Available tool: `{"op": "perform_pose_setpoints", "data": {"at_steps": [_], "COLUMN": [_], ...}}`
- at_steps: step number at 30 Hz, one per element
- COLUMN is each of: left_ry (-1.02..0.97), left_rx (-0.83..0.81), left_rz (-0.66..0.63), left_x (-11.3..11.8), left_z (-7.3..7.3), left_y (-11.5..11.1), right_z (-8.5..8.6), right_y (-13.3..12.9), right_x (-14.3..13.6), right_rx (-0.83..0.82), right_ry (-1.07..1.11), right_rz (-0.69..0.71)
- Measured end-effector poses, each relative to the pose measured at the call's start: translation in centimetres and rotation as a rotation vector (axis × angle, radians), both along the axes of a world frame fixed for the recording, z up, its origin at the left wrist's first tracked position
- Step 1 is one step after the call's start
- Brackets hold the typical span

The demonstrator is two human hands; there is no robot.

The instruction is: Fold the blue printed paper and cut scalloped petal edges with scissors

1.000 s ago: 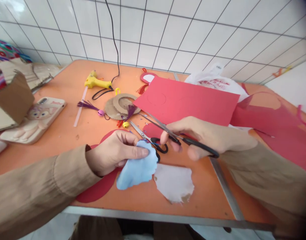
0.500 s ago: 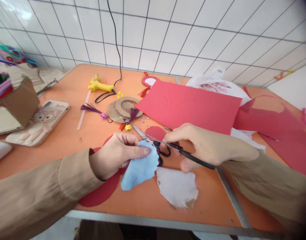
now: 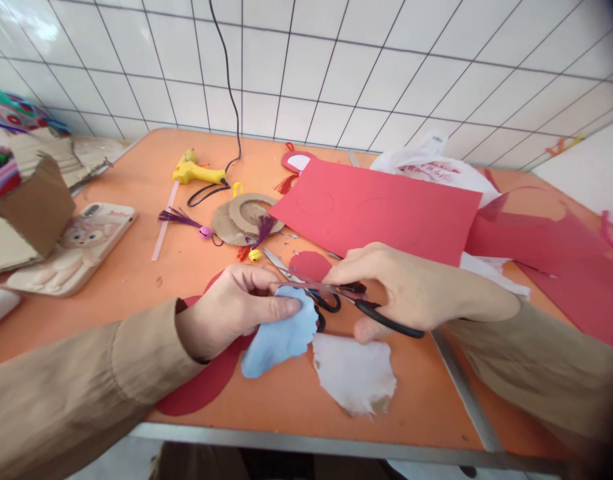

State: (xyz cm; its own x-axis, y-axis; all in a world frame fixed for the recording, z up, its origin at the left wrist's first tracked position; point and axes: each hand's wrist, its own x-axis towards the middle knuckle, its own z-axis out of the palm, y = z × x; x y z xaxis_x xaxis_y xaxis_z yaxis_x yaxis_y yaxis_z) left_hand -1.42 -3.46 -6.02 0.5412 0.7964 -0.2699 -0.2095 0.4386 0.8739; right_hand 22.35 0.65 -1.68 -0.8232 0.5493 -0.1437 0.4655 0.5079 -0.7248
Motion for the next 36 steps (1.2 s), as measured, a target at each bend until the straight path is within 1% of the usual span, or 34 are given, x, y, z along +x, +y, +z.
{"op": "perform_pose_setpoints", "data": {"at_steps": [3, 6, 10, 14, 20, 23, 29, 33, 36], "left_ry": [0.014, -0.023, -0.105, -0.151, -0.161, -0.152, -0.164, -0.133, -0.114], "left_rx": [-0.042, -0.086, -0.1, -0.117, -0.117, -0.104, -0.034, -0.003, -0.019], "left_rz": [0.008, 0.003, 0.003, 0.042, 0.068, 0.074, 0.142, 0.151, 0.169], "left_x": [0.0, 0.0, 0.1, 0.2, 0.1, 0.1, 0.2, 0.0, 0.0], "left_z": [0.2, 0.6, 0.8, 0.7, 0.3, 0.3, 0.3, 0.2, 0.1], "left_y": [0.0, 0.1, 0.1, 0.0, -0.1, 0.0, 0.2, 0.1, 0.1], "right_z": [-0.5, -0.9, -1.1, -1.0, -1.0, -0.6, 0.4, 0.6, 0.7], "right_y": [0.2, 0.3, 0.1, 0.2, 0.2, -0.2, -1.1, -1.5, -1.6], "right_x": [-0.3, -0.6, -0.8, -0.6, -0.5, -0.6, -1.2, -1.5, -1.6], "right_rx": [-0.033, -0.129, -0.232, -0.311, -0.306, -0.225, 0.076, 0.202, 0.279], "right_ry": [0.052, 0.073, 0.087, 0.138, 0.142, 0.112, -0.013, -0.104, -0.117], "right_rz": [-0.086, -0.126, -0.107, -0.094, -0.072, -0.102, -0.138, -0.137, -0.117]}}
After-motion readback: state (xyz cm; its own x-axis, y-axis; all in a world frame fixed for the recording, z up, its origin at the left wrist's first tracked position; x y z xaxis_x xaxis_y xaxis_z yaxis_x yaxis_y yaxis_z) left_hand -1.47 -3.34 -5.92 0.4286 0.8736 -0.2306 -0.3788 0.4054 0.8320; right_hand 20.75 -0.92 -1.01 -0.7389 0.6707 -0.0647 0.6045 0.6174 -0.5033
